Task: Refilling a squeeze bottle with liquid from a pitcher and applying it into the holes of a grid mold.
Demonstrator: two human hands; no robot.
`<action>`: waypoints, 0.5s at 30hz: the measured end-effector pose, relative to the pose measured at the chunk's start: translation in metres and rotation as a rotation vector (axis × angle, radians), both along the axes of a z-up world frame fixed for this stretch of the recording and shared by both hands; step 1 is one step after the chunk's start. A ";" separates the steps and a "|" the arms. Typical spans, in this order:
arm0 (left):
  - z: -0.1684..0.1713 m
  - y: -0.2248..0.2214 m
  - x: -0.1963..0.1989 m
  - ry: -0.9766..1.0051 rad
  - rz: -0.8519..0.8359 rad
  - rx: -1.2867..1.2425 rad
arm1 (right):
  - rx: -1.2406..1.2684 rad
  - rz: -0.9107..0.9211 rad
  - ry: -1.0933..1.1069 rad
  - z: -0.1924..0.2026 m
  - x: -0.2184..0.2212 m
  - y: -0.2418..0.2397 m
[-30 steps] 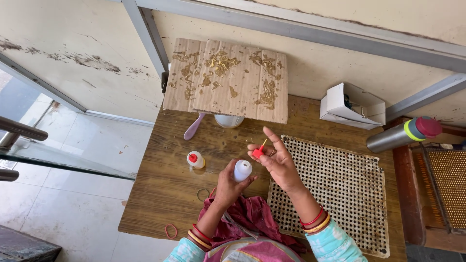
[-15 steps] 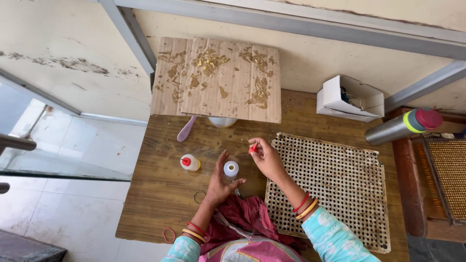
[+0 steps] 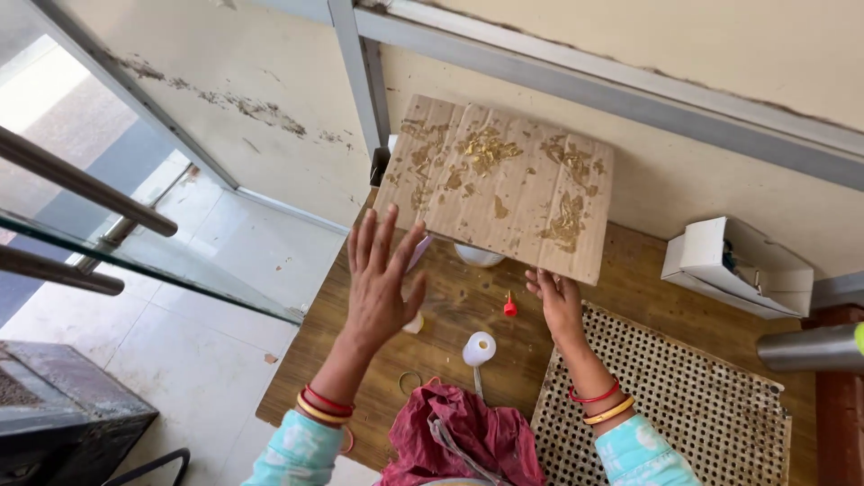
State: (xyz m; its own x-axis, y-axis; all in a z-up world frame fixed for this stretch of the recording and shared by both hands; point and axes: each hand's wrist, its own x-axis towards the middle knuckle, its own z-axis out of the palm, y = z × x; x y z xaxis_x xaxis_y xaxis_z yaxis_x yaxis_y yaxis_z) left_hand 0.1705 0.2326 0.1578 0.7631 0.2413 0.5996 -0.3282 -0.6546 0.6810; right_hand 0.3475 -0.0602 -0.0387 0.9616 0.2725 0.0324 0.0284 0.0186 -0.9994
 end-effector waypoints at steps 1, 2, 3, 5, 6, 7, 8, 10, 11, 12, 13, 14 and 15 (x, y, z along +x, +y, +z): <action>0.006 0.008 0.016 0.066 0.224 0.451 | 0.115 -0.033 0.140 0.005 0.007 0.001; 0.004 0.016 0.029 0.045 0.215 0.450 | 0.117 -0.045 0.122 0.006 0.011 0.005; 0.001 0.024 0.043 0.107 0.245 0.546 | 0.174 -0.050 0.143 0.007 0.016 0.009; -0.006 0.038 0.063 0.158 0.270 0.643 | 0.234 -0.064 0.155 0.006 0.023 0.018; -0.011 0.045 0.068 0.161 0.248 0.649 | 0.250 -0.055 0.152 0.003 0.024 0.023; -0.017 0.051 0.073 0.165 0.227 0.655 | 0.265 -0.045 0.149 0.000 0.025 0.028; -0.014 0.051 0.077 0.158 0.222 0.658 | 0.269 -0.051 0.144 0.021 0.023 0.038; -0.008 0.050 0.084 0.034 0.236 0.521 | 0.194 -0.148 0.161 0.062 0.017 0.059; 0.002 0.047 0.088 0.033 0.230 0.525 | 0.198 -0.154 0.162 0.094 0.013 0.070; 0.010 0.042 0.088 -0.007 0.289 0.460 | 0.253 -0.124 0.160 0.124 0.007 0.080; 0.017 0.038 0.089 -0.046 0.347 0.395 | 0.307 -0.093 0.159 0.155 0.001 0.091; 0.025 0.038 0.092 -0.045 0.343 0.398 | 0.310 -0.097 0.160 0.129 0.018 0.094; 0.033 0.038 0.096 -0.059 0.394 0.398 | 0.291 -0.167 0.126 0.103 0.036 0.098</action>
State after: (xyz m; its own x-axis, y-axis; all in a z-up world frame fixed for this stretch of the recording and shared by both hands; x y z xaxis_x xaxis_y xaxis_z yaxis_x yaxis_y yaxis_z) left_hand 0.2667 0.2706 0.1910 0.6233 0.2474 0.7418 -0.0372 -0.9382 0.3442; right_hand 0.3833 0.0379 0.0642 0.9935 0.1080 -0.0362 -0.0681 0.3087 -0.9487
